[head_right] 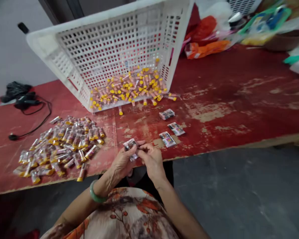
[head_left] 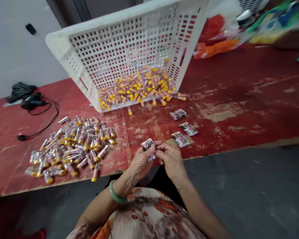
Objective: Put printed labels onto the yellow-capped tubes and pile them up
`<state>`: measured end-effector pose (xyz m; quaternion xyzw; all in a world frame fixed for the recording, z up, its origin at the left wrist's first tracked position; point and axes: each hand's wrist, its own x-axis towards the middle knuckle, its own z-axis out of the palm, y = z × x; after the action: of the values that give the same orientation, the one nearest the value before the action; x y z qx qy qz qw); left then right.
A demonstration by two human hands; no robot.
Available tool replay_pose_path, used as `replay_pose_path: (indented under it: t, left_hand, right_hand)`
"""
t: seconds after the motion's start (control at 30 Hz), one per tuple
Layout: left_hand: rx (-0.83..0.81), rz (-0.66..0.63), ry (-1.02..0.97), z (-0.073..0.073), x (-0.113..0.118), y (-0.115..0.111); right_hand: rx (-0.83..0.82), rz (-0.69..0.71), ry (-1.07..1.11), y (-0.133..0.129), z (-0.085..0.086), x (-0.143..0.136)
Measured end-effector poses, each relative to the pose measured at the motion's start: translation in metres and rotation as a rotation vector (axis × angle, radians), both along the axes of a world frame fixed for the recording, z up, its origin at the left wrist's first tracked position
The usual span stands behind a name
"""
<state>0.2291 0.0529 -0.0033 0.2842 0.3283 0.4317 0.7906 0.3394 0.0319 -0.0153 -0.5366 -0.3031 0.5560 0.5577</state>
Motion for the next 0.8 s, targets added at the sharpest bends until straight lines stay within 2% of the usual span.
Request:
replay_pose_path:
  t: [0.1, 0.2, 0.27, 0.37, 0.47, 0.53, 0.63, 0.73, 0.8]
  left_hand:
    - [-0.053, 0.170, 0.056, 0.000, -0.031, -0.002]
    - [-0.171, 0.293, 0.190, -0.002, -0.058, -0.003]
    - [-0.209, 0.328, 0.260, -0.003, -0.069, -0.003]
    - [-0.215, 0.379, 0.255, -0.003, -0.080, -0.001]
    - [-0.213, 0.451, 0.210, 0.002, -0.091, 0.001]
    - [-0.174, 0.531, 0.220, 0.005, -0.099, 0.001]
    - [-0.127, 0.624, 0.265, 0.009, -0.108, 0.001]
    - [-0.132, 0.600, 0.265, 0.010, -0.113, 0.000]
    - [-0.129, 0.564, 0.256, 0.008, -0.113, 0.001]
  right_hand:
    - [0.208, 0.123, -0.406, 0.014, 0.001, 0.004]
    - [0.399, 0.079, -0.830, 0.070, 0.002, 0.013]
    - [0.377, 0.082, -0.994, 0.125, 0.000, 0.005]
    - [0.293, 0.098, -1.076, 0.204, -0.007, -0.028]
    - [0.244, 0.154, -1.113, 0.248, -0.019, -0.067]
    - [0.239, 0.205, -1.102, 0.254, -0.026, -0.081]
    - [0.243, 0.290, -1.046, 0.236, -0.031, -0.076]
    - [0.250, 0.430, -0.815, 0.193, -0.026, -0.051]
    - [0.277, 0.516, -0.493, 0.156, -0.016, -0.035]
